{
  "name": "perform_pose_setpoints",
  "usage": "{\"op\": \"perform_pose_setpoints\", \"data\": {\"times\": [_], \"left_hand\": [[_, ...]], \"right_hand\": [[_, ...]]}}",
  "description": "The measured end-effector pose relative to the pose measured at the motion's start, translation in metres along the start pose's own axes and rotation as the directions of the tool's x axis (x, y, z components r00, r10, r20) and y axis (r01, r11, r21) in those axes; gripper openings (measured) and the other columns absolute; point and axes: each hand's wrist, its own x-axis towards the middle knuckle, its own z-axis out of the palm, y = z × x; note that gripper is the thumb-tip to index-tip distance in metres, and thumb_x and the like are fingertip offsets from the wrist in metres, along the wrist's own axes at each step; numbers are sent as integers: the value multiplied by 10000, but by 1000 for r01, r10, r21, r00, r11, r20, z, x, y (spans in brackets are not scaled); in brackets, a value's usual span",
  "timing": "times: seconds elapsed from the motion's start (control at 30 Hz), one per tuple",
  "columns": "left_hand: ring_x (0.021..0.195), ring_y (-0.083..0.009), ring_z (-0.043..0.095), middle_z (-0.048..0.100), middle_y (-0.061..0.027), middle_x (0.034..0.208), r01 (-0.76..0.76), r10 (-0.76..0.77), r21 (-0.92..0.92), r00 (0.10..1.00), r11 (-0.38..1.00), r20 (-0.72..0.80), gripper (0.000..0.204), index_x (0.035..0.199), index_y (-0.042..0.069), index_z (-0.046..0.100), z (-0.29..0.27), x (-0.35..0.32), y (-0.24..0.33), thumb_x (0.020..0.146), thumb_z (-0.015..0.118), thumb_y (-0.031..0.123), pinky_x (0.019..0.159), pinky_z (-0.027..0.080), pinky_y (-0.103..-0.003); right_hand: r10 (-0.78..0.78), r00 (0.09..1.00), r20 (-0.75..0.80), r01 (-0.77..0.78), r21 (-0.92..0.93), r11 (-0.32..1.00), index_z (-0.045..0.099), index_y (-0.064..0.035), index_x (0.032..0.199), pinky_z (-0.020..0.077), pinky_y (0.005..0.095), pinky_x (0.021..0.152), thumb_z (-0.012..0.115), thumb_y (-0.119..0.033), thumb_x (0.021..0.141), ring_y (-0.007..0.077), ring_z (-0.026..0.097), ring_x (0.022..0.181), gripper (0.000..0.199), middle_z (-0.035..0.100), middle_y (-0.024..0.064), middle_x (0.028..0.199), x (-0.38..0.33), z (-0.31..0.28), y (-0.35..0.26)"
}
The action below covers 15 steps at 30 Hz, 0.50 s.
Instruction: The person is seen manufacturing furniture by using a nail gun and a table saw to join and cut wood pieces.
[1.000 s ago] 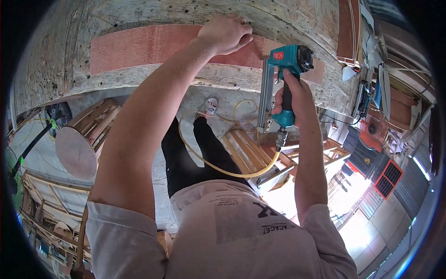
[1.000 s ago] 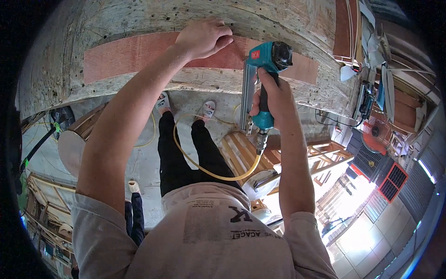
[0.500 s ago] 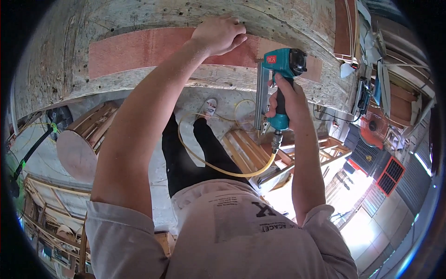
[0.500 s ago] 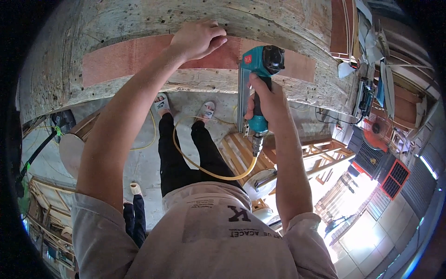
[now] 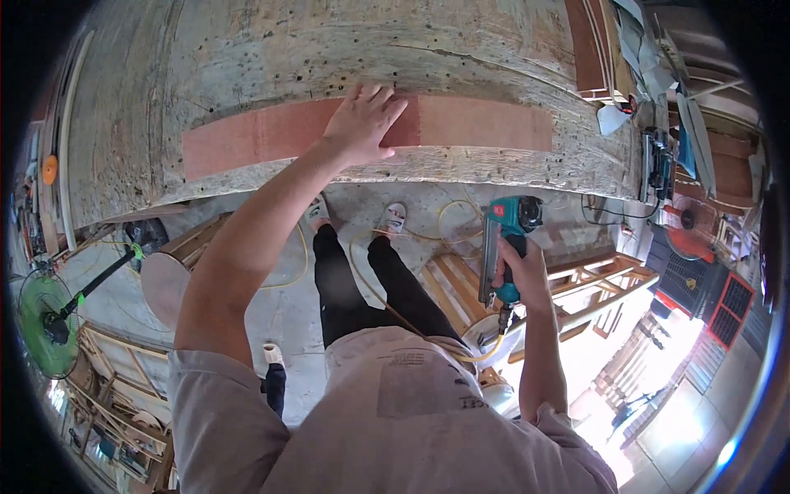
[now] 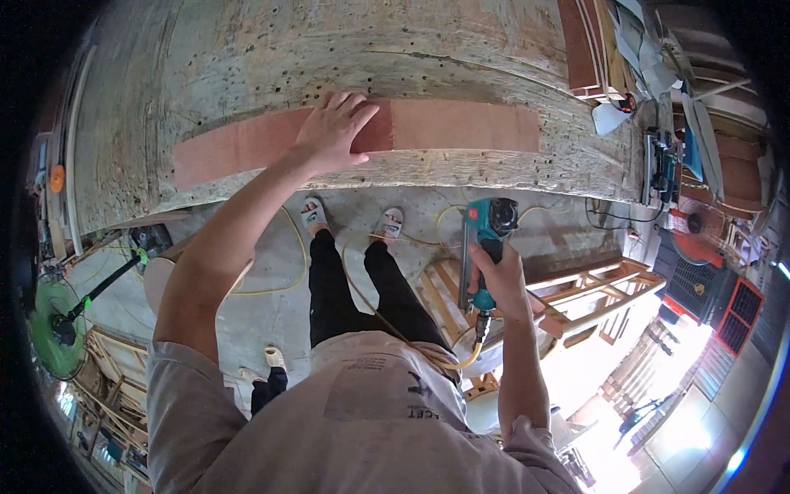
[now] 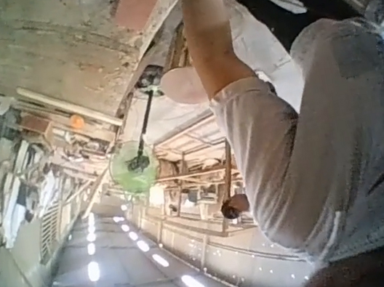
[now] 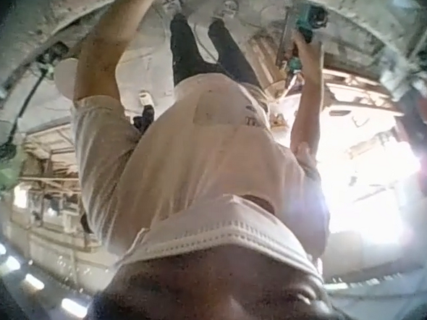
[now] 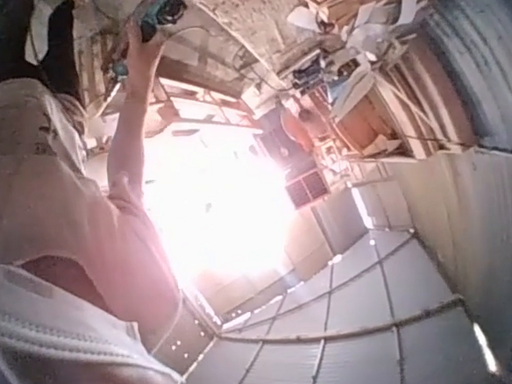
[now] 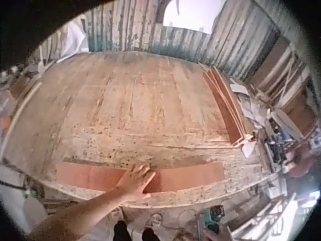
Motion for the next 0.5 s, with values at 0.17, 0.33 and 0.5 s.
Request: {"op": "perform_pose_setpoints", "data": {"times": [0.17,0.33,0.5], "left_hand": [[1145,-286,539,570,-157,1149,-192,196,-47,978,980,73,401,1093,8,543,-16,-20,-3,815,633,283,899,494,-430],[642,-281,666,627,-115,710,-115,114,103,993,988,18,344,992,29,551,-37,12,-25,967,453,358,590,556,-401],[705,-337,645,644,-145,738,-81,83,-18,992,997,98,396,1054,82,558,-42,28,-39,970,414,440,628,516,-459]], "right_hand": [[-36,999,-28,36,4,999,578,-22,996,462,269,402,604,-255,911,118,528,433,249,510,21,584,-4,-26,10],[-43,997,-58,48,73,996,574,-28,992,456,276,400,611,-266,908,127,531,428,255,507,24,582,-2,-35,7],[-42,996,-72,50,110,993,560,-21,970,454,294,394,613,-248,903,147,522,406,242,503,33,575,0,-37,9]]}}
